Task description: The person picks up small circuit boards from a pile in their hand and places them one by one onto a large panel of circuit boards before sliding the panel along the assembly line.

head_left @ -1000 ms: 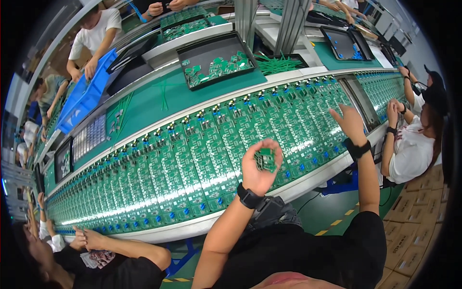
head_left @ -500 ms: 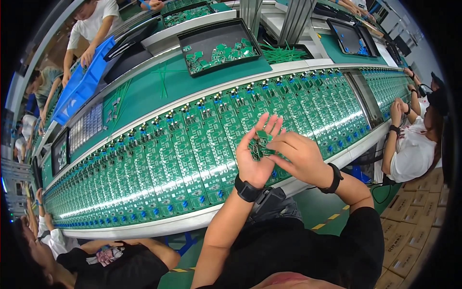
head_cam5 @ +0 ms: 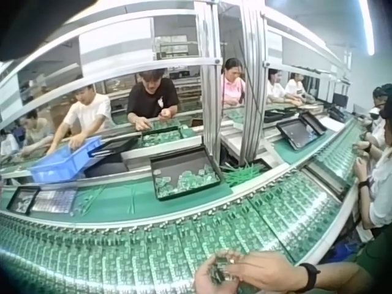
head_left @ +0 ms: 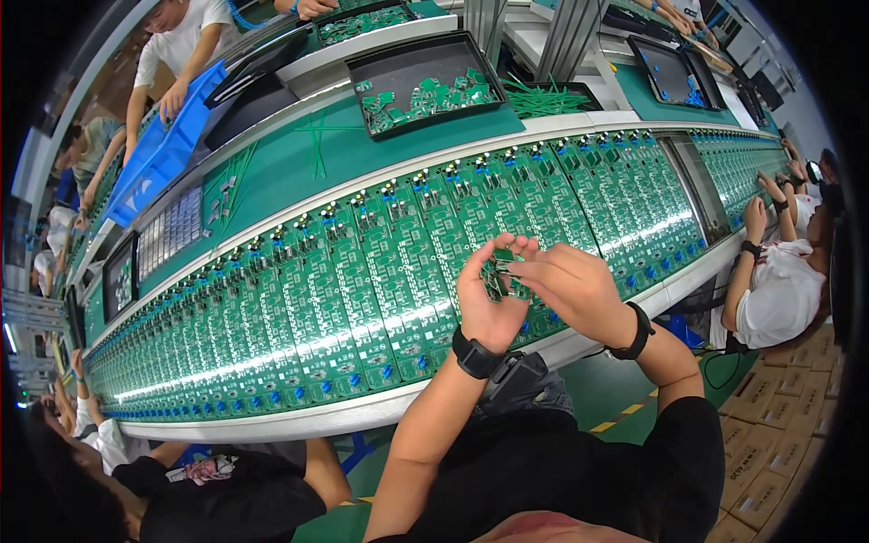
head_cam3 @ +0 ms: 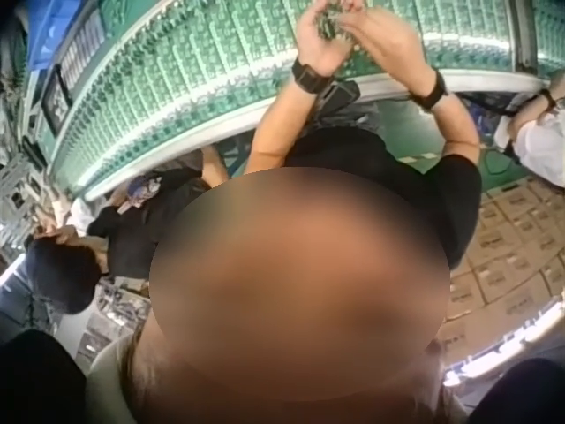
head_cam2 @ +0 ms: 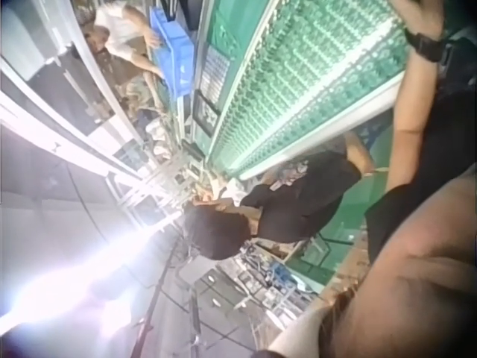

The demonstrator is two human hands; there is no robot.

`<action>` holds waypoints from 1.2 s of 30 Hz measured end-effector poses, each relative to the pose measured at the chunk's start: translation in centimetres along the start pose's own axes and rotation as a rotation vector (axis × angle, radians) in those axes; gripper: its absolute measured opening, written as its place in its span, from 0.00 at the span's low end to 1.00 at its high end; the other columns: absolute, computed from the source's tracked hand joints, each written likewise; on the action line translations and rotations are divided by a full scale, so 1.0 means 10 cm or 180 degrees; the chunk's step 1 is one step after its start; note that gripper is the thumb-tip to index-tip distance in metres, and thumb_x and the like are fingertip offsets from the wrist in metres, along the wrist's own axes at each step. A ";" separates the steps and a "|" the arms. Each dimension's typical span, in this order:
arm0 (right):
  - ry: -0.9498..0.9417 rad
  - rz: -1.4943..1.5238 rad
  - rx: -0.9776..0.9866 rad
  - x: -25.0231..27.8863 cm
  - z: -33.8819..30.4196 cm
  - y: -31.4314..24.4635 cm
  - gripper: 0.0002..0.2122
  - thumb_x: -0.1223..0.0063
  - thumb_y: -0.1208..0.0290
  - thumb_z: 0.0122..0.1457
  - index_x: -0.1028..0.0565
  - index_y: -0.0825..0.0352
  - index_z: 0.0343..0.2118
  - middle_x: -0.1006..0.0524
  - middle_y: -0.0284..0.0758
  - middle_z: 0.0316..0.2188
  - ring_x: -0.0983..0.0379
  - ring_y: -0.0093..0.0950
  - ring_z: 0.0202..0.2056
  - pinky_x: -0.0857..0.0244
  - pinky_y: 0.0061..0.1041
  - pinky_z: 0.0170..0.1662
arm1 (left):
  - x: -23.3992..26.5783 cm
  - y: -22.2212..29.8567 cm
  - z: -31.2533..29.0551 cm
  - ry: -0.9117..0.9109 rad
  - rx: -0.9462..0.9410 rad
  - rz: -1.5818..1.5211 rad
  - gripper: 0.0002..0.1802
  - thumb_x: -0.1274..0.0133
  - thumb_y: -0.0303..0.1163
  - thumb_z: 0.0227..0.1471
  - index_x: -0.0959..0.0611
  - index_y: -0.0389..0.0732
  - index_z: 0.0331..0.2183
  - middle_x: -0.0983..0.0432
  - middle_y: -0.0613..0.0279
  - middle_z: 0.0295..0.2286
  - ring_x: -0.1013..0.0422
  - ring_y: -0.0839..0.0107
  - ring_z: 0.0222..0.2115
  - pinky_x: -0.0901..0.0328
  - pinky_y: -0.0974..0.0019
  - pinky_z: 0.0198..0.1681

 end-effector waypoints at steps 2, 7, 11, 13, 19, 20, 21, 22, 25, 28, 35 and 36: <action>-0.0004 -0.0074 0.0160 -0.03 0.02 -0.05 0.11 0.48 0.79 0.42 0.25 0.64 0.32 0.27 0.32 0.27 0.30 0.28 0.23 0.36 0.24 0.25 | 0.03 -0.01 0.02 -0.0018 0.0072 -0.0052 0.09 0.54 0.32 0.49 0.28 0.38 0.32 0.32 0.58 0.33 0.35 0.65 0.39 0.41 0.63 0.47; 0.0046 -0.0139 0.0334 -0.05 0.01 -0.11 0.14 0.50 0.80 0.43 0.24 0.65 0.35 0.28 0.32 0.29 0.28 0.27 0.26 0.34 0.22 0.27 | 0.07 -0.01 0.06 -0.0099 0.0220 -0.0251 0.07 0.54 0.32 0.48 0.28 0.39 0.31 0.32 0.59 0.31 0.35 0.67 0.38 0.40 0.66 0.46; 0.0042 -0.0182 0.0239 -0.08 -0.03 -0.07 0.15 0.49 0.79 0.41 0.26 0.66 0.36 0.29 0.31 0.29 0.27 0.26 0.27 0.32 0.23 0.28 | 0.07 -0.01 0.07 -0.0096 0.0193 -0.0214 0.07 0.54 0.32 0.48 0.28 0.39 0.30 0.32 0.60 0.30 0.35 0.69 0.37 0.40 0.66 0.45; 0.0002 -0.0139 0.0200 -0.07 -0.03 -0.05 0.15 0.49 0.79 0.42 0.26 0.66 0.37 0.29 0.32 0.30 0.27 0.27 0.28 0.32 0.22 0.28 | 0.06 -0.01 0.06 -0.0081 0.0182 -0.0179 0.07 0.54 0.31 0.48 0.28 0.40 0.30 0.32 0.61 0.30 0.35 0.69 0.36 0.40 0.66 0.45; -0.0053 0.0241 -0.0060 -0.06 0.02 0.00 0.14 0.51 0.83 0.44 0.25 0.67 0.37 0.29 0.36 0.32 0.28 0.28 0.31 0.32 0.20 0.30 | 0.08 0.02 0.10 0.0004 0.0116 -0.0105 0.09 0.55 0.34 0.49 0.26 0.38 0.29 0.29 0.61 0.28 0.33 0.67 0.35 0.39 0.65 0.44; -0.0056 0.0247 -0.0067 -0.06 0.02 0.01 0.14 0.51 0.83 0.44 0.25 0.67 0.37 0.29 0.36 0.32 0.28 0.28 0.31 0.32 0.20 0.30 | 0.08 0.03 0.10 -0.0022 0.0100 -0.0084 0.09 0.55 0.34 0.49 0.26 0.38 0.29 0.29 0.61 0.28 0.33 0.67 0.35 0.39 0.65 0.44; -0.0044 0.0387 -0.0141 -0.06 0.03 0.03 0.14 0.50 0.84 0.44 0.25 0.67 0.36 0.29 0.36 0.32 0.28 0.28 0.32 0.32 0.20 0.31 | 0.08 0.03 0.10 -0.0012 0.0098 -0.0086 0.09 0.55 0.34 0.49 0.26 0.38 0.29 0.29 0.61 0.28 0.33 0.67 0.35 0.39 0.65 0.44; -0.0032 0.0529 -0.0213 -0.07 0.03 0.06 0.14 0.50 0.84 0.44 0.25 0.67 0.36 0.30 0.36 0.32 0.28 0.28 0.33 0.32 0.20 0.32 | 0.09 0.03 0.10 0.0019 0.0080 -0.0086 0.09 0.55 0.34 0.49 0.26 0.39 0.29 0.29 0.61 0.28 0.33 0.68 0.34 0.39 0.66 0.44; 0.0050 0.0751 -0.0314 -0.05 0.04 0.12 0.14 0.49 0.85 0.44 0.25 0.66 0.36 0.29 0.36 0.33 0.28 0.28 0.34 0.33 0.20 0.34 | 0.05 0.03 0.10 0.0047 0.0051 -0.0089 0.09 0.55 0.34 0.49 0.26 0.39 0.28 0.29 0.62 0.28 0.33 0.69 0.34 0.39 0.68 0.42; 0.0182 0.0948 -0.0385 -0.02 0.06 0.18 0.14 0.48 0.85 0.44 0.25 0.66 0.36 0.29 0.36 0.33 0.28 0.28 0.35 0.33 0.21 0.36 | 0.05 0.06 0.07 0.0278 -0.0026 0.0198 0.08 0.55 0.34 0.49 0.25 0.40 0.28 0.29 0.63 0.28 0.33 0.71 0.31 0.39 0.70 0.38; 0.0390 0.1272 -0.0882 0.10 0.08 0.22 0.12 0.48 0.84 0.46 0.25 0.67 0.36 0.27 0.37 0.34 0.29 0.28 0.36 0.33 0.23 0.37 | 0.07 0.03 0.08 0.0470 -0.0017 0.0359 0.10 0.56 0.36 0.50 0.26 0.40 0.27 0.29 0.64 0.27 0.34 0.74 0.25 0.41 0.73 0.24; 0.0427 0.1194 -0.0926 0.13 0.08 0.24 0.12 0.48 0.84 0.46 0.25 0.67 0.36 0.27 0.37 0.34 0.29 0.28 0.36 0.33 0.23 0.37 | 0.07 0.02 0.08 0.0481 0.0039 0.0429 0.10 0.56 0.36 0.50 0.26 0.40 0.27 0.30 0.65 0.26 0.35 0.75 0.23 0.42 0.73 0.22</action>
Point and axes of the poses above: each hand's wrist, its own z-axis towards the middle knuckle, its own x-axis out of the back of the hand, y = z × x, the point moved 8 cm from there along z, towards the middle knuckle
